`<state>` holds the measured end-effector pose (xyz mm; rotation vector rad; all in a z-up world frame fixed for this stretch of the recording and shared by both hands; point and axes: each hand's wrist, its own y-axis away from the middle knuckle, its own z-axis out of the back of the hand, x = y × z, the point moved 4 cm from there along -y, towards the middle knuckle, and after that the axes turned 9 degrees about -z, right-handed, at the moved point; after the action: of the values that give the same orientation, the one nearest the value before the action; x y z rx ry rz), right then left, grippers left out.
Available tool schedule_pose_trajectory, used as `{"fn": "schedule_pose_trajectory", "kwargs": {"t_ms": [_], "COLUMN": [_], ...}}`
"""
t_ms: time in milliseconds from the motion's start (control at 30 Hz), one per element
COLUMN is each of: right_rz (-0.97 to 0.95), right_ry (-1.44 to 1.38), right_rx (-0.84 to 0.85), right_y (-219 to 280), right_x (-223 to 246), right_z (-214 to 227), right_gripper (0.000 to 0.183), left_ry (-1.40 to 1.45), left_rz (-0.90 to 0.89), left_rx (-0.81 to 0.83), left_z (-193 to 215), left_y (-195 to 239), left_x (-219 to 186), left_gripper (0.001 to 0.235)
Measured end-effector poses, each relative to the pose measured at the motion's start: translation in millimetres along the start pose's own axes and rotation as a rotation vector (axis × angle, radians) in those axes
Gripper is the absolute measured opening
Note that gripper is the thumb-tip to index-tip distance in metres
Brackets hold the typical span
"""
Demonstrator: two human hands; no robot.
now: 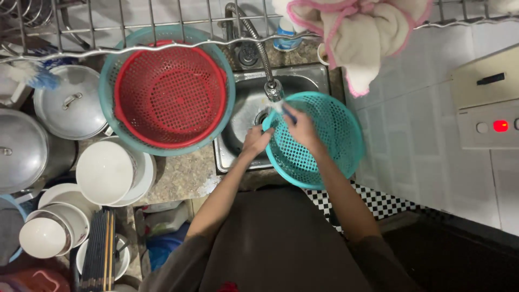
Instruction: The person washes a plastic basket or colander with soap and a brush in a kitchen sink.
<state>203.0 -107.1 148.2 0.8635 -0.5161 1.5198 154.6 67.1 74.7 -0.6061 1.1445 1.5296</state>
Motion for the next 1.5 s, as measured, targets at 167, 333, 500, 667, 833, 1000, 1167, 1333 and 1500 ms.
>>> {"fn": "schedule_pose_trajectory", "kwargs": {"t_ms": [167, 333, 500, 667, 833, 1000, 1167, 1333, 1500], "right_rz": [0.009, 0.082, 0.005, -0.005, 0.070, 0.042, -0.044, 0.116, 0.194], "right_ry": [-0.024, -0.087, 0.090, 0.080, -0.030, -0.009, -0.158, -0.139, -0.047], "right_rx": [-0.084, 0.100, -0.176, -0.021, 0.179, -0.207, 0.048, -0.012, 0.084], "right_y": [13.8, 23.3, -2.0, 27.3, 15.6, -1.2, 12.5, -2.5, 17.6], "right_x": [-9.5, 1.0, -23.9, 3.0, -34.2, -54.5, -16.4, -14.2, 24.7], "right_z": [-9.6, -15.3, -6.0, -13.8, -32.8, -9.6, -9.7, 1.3, 4.0], "right_gripper": [0.044, 0.046, 0.044, 0.046, 0.047, 0.042, 0.045, 0.043, 0.046], "left_ry": [-0.022, -0.084, -0.053, -0.036, -0.080, 0.190, 0.628, 0.650, 0.521], "left_rz": [0.041, 0.070, 0.106, 0.145, 0.172, 0.099, -0.036, 0.030, -0.001], "left_rx": [0.054, 0.025, -0.012, -0.057, -0.074, -0.101, 0.021, 0.116, 0.099], "left_z": [7.3, -0.8, -13.0, -10.7, -8.7, -17.2, -24.6, -14.4, -9.5], "left_y": [6.3, -4.9, 3.9, 14.7, 10.0, -2.2, -9.7, -5.8, -21.9], "left_x": [-21.7, -3.4, 8.5, 17.2, 32.9, 47.6, 26.7, -9.7, 1.7], "left_gripper": [0.046, 0.047, 0.044, 0.045, 0.048, 0.044, 0.062, 0.078, 0.077]}}
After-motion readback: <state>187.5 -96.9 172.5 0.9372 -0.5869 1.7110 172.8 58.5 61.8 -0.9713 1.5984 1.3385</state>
